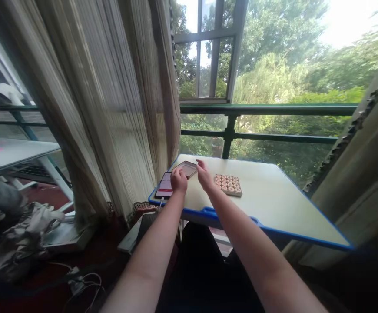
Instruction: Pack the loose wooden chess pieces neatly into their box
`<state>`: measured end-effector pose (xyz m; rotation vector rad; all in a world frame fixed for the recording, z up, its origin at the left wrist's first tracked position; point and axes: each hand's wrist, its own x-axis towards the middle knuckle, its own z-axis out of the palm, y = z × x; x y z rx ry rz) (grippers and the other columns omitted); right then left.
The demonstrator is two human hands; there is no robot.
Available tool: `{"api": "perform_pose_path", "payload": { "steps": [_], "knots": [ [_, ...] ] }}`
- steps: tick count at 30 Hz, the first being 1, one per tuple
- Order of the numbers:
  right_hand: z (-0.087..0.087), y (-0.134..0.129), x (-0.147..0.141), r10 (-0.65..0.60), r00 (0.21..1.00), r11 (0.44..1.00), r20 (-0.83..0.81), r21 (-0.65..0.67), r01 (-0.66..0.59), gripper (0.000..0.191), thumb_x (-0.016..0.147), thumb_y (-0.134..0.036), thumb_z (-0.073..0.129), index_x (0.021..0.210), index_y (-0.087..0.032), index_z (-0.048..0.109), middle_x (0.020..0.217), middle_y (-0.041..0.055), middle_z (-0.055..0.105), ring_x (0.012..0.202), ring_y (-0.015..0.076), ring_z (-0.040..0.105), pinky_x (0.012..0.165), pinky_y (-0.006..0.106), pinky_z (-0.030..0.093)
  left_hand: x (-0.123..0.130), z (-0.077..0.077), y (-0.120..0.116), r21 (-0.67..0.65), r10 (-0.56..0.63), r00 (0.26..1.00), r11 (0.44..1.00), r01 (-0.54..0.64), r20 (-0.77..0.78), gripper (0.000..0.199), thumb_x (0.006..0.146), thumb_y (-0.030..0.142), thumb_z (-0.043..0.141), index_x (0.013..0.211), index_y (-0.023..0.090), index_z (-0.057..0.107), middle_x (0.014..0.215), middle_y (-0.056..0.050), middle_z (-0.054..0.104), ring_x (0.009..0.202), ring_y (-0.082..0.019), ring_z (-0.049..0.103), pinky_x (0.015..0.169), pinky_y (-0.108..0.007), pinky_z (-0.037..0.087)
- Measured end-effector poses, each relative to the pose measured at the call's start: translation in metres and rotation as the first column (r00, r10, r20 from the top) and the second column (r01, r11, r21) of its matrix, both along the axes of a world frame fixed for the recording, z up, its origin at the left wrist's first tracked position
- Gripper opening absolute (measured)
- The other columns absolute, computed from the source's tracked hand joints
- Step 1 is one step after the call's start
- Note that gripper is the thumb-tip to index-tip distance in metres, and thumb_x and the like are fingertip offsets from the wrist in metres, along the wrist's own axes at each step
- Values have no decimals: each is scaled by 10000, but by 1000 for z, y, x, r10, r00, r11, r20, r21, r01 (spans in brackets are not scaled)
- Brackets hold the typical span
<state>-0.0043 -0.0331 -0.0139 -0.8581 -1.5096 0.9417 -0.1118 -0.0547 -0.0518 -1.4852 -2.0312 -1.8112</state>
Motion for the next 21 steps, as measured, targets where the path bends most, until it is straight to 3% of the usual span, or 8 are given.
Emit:
{"api": "perform_pose_path", "payload": {
  "steps": [2,7,13,17,21],
  "knots": [
    [-20,2,-5,-79,993,996,87,36,76,382,790,-247,359,1127,-170,524,1193,78,538,1127,177,461,1011,347,304,2,-3,2,-11,-36,999,999,35,-36,336,768,99,352,973,112,617,1064,-138,602,1060,-221,525,947,-361,409],
    [-48,15,2,-63,988,998,141,1,64,335,757,-255,422,1049,-197,576,1156,60,575,1120,196,476,1016,368,297,8,-6,12,-125,-135,980,985,117,-149,488,732,36,367,1202,61,495,1224,-176,521,1190,-228,442,1012,-360,358],
    [-58,29,9,-84,990,993,110,-76,93,409,778,-311,393,1142,-193,536,1212,56,549,1148,181,459,1024,338,287,10,-10,17,-286,-177,966,951,118,-188,584,729,35,371,1314,24,363,1350,-202,387,1303,-247,285,1071,-385,268],
    [-60,30,12,-91,992,988,86,-115,100,445,778,-341,387,1181,-204,517,1254,35,523,1185,170,433,1039,336,270,11,-12,16,-386,-252,945,909,157,-208,550,739,40,360,1287,2,397,1378,-214,337,1317,-268,246,1066,-394,270],
    [-59,29,13,-99,993,981,63,-162,108,490,769,-352,400,1217,-182,503,1296,46,489,1216,167,407,1052,324,253,10,-16,17,-423,-314,923,884,199,-221,552,732,29,372,1278,72,429,1385,-167,351,1326,-256,228,1067,-405,265]
  ]
}}
